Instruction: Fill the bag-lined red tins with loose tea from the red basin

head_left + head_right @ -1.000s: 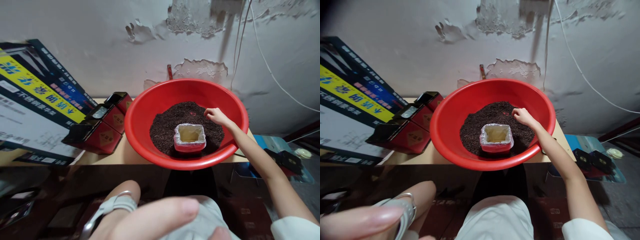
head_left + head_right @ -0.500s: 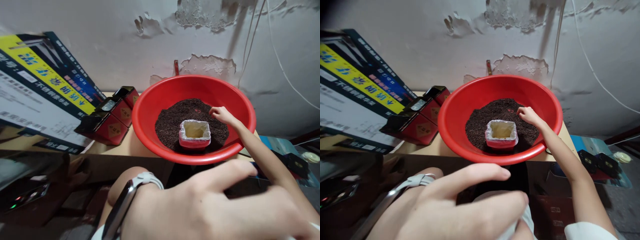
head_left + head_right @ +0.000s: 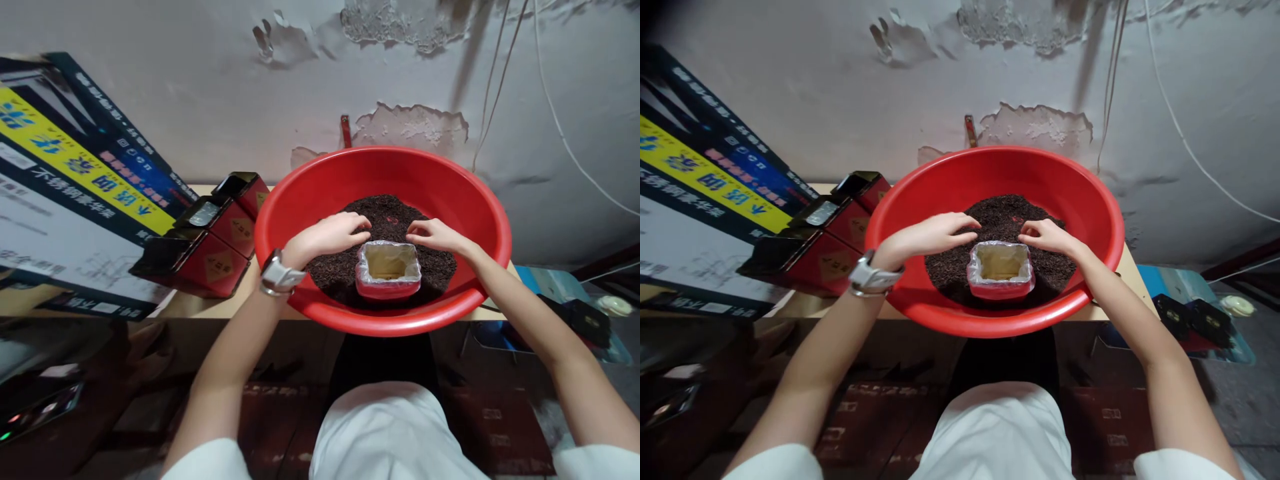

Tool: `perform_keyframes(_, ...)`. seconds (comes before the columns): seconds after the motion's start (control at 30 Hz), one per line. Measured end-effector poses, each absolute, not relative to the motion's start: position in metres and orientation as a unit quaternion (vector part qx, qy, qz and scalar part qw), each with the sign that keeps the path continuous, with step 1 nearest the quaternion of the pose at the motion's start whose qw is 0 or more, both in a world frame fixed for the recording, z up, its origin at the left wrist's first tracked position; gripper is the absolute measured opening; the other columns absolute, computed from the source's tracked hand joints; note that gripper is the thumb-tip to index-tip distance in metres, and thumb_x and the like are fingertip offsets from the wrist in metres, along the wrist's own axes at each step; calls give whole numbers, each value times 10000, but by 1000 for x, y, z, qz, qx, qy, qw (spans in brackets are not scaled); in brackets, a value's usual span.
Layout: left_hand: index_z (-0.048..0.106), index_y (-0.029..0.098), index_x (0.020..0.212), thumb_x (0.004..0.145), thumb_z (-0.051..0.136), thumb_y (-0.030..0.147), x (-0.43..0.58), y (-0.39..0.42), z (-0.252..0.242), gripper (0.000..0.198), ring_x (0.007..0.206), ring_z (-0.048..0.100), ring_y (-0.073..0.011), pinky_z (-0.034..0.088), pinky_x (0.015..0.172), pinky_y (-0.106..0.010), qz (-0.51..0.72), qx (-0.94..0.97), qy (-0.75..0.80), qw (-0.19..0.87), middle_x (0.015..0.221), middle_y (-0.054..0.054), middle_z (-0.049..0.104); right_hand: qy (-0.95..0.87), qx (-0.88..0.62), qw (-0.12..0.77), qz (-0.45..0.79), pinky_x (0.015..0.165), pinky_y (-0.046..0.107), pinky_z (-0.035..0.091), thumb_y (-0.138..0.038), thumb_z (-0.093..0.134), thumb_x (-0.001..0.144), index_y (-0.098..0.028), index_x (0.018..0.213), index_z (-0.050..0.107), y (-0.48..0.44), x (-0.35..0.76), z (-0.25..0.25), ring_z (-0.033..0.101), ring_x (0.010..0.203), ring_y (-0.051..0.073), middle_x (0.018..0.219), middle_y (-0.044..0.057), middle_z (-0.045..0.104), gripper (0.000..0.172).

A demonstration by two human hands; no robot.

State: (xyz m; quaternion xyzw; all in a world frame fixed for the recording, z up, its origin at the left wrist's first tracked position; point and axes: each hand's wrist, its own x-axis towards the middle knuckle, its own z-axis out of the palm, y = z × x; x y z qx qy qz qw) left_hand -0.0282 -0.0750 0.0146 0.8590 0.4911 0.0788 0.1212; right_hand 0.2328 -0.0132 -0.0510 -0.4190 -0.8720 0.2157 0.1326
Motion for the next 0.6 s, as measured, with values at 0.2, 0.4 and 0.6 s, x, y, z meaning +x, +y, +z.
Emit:
perform_keyframes(0.2,606,142,1174,866,433,493,-15,-19,-30,498,864,616,-194,426,756,-247,-86,865,416,266,1107,-91,672,-879,-389,58,268,659,236,408,-456,532,840,-169,936,659,-17,228,-58,591,722,145,811,38,682,328)
perform_keyframes(0.4,627,147,1117,949,268,438,-34,2,-43,492,958,593,-215,421,831,-279,39,842,519,139,1143,-111,655,-863,-419,113,259,616,233,370,-527,400,896,-155,850,635,-17,226,-59,543,668,130,744,23,641,443)
perform_keyframes(0.6,677,180,1046,914,380,317,-48,12,-64,352,963,622,-243,462,814,-319,-81,811,573,90,1083,-120,679,-870,-442,188,112,640,240,376,-286,424,891,-155,821,607,-12,218,-47,544,679,134,780,53,637,236)
